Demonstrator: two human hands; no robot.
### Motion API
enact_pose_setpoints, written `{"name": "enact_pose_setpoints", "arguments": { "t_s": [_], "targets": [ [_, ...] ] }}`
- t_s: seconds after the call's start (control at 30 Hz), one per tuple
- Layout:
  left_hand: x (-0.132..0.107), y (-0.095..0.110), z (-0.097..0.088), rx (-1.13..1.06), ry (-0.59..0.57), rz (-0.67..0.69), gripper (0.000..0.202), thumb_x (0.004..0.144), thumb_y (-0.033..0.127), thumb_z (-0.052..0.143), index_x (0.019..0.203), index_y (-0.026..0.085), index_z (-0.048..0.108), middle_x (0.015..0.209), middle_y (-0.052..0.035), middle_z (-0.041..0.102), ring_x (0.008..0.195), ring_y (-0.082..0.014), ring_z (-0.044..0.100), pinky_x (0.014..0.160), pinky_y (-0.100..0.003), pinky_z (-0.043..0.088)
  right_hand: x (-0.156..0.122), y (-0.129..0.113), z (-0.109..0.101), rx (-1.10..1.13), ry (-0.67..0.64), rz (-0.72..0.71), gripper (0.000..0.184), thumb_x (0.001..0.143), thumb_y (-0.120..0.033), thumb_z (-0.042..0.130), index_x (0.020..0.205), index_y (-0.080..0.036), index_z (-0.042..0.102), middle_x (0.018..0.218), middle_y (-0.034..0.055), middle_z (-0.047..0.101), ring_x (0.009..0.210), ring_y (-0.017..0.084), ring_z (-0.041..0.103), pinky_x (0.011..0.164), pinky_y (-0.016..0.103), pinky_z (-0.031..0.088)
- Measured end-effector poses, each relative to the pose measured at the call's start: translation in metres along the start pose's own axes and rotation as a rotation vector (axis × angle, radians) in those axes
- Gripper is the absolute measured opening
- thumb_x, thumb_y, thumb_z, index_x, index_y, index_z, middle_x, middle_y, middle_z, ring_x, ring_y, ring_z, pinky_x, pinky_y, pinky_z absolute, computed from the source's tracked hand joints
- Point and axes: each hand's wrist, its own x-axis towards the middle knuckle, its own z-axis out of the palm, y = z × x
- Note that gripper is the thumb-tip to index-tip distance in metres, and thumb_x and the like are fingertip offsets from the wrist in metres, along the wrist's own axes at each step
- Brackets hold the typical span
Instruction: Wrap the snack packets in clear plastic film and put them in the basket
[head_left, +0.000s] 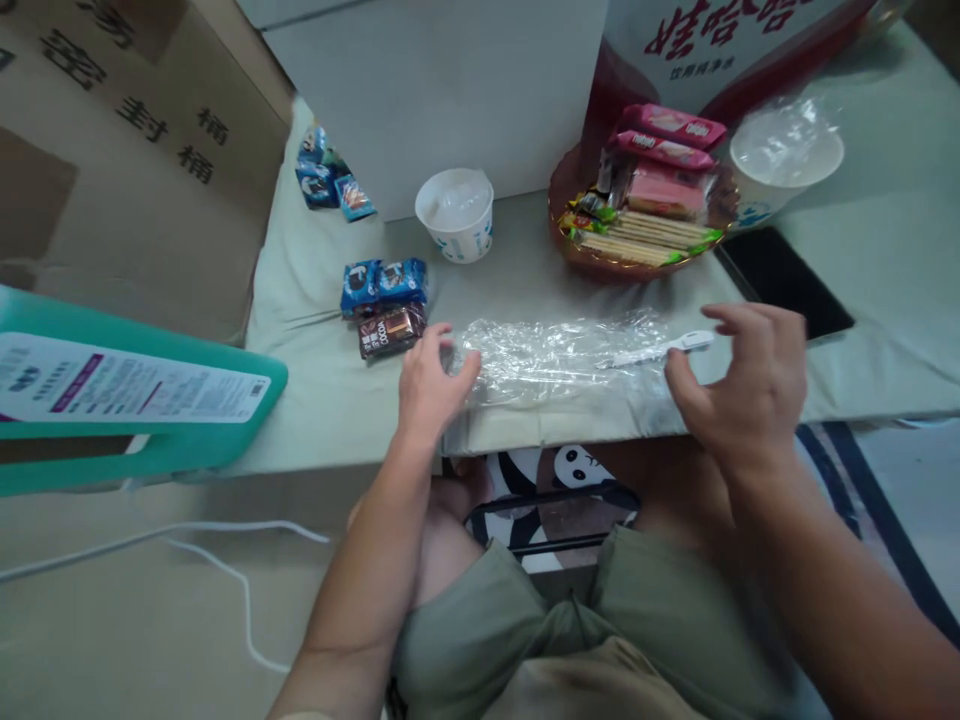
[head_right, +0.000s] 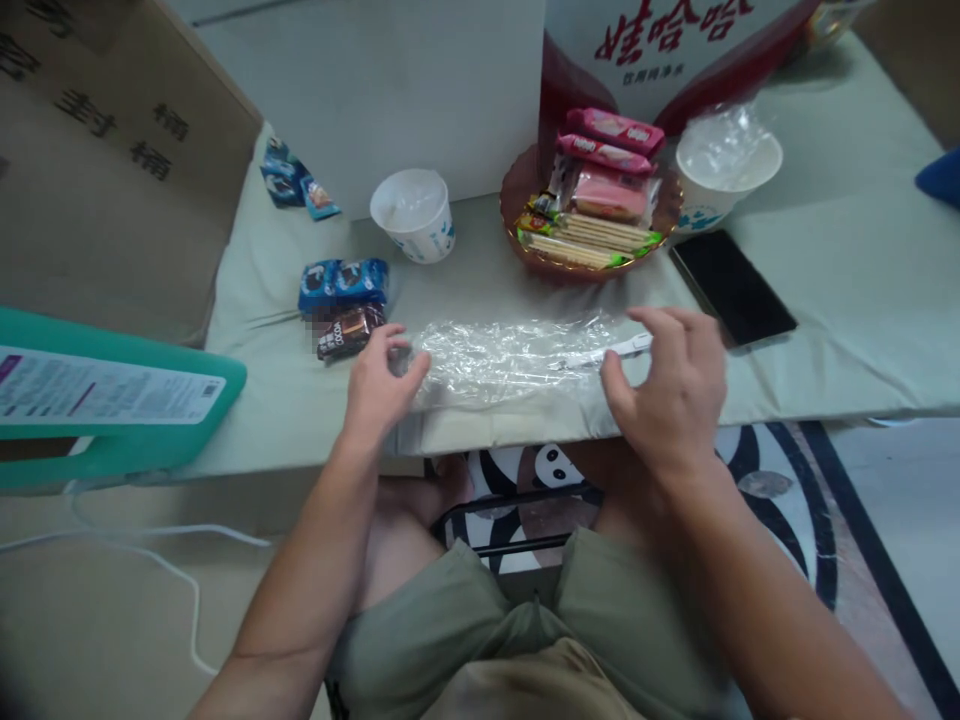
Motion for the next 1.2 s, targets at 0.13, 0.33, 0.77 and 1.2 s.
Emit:
{"name": "enact_pose_setpoints", "arguments": {
  "t_s": [0.13,0.33,0.77,1.2],
  "targets": [
    [0.002,0.001,0.004,0.036,-0.168,0.096,0.052,0.077,0.016,0.072,0.127,0.026,0.064,0.108,-0.0080,0.074,0.104,-0.0296,0.064,0.097,-0.050,0.052,0.032,-0.022,0.028,0.107,-0.443,-0.234,0.053,0.080,-0.026,0.069,0.132,-0.023,0.061,0.123,0.0138,0.071,0.114,0.035,0.065,0.098,0.049,0.050],
    [0.007,-0.003,0.000,-0.111,-0.268,0.134,0.055,0.079,0.010,0.067,0.132,0.025,0.061,0.119,-0.0083,0.074,0.113,-0.0260,0.067,0.104,-0.046,0.052,0.072,-0.034,0.079,-0.204,-0.917,-0.334,0.033,0.071,-0.028,0.076,0.103,-0.021,0.071,0.080,0.0071,0.073,0.080,0.026,0.067,0.075,0.036,0.047],
    [-0.032,0.045,-0.003,-1.048,-0.913,-0.465,0.060,0.069,0.070,0.080,0.093,0.016,0.075,0.097,-0.0137,0.080,0.087,-0.0223,0.077,0.077,-0.034,0.063,-0.052,-0.054,0.009,0.927,-0.458,0.742,0.033,0.082,-0.050,0.073,0.080,-0.023,0.054,0.073,-0.0007,0.070,0.064,0.015,0.064,0.062,0.029,0.053],
    [-0.045,0.065,0.010,-0.825,-0.602,0.045,0.070,0.077,0.028,0.078,0.141,0.027,0.049,0.099,-0.0013,0.078,0.074,-0.0124,0.073,0.075,-0.027,0.060,-0.069,-0.052,-0.012,0.896,-0.257,0.657,0.075,0.081,-0.037,0.080,0.140,-0.034,0.033,0.091,-0.0017,0.077,0.077,0.019,0.075,0.069,0.033,0.061]
  ]
}}
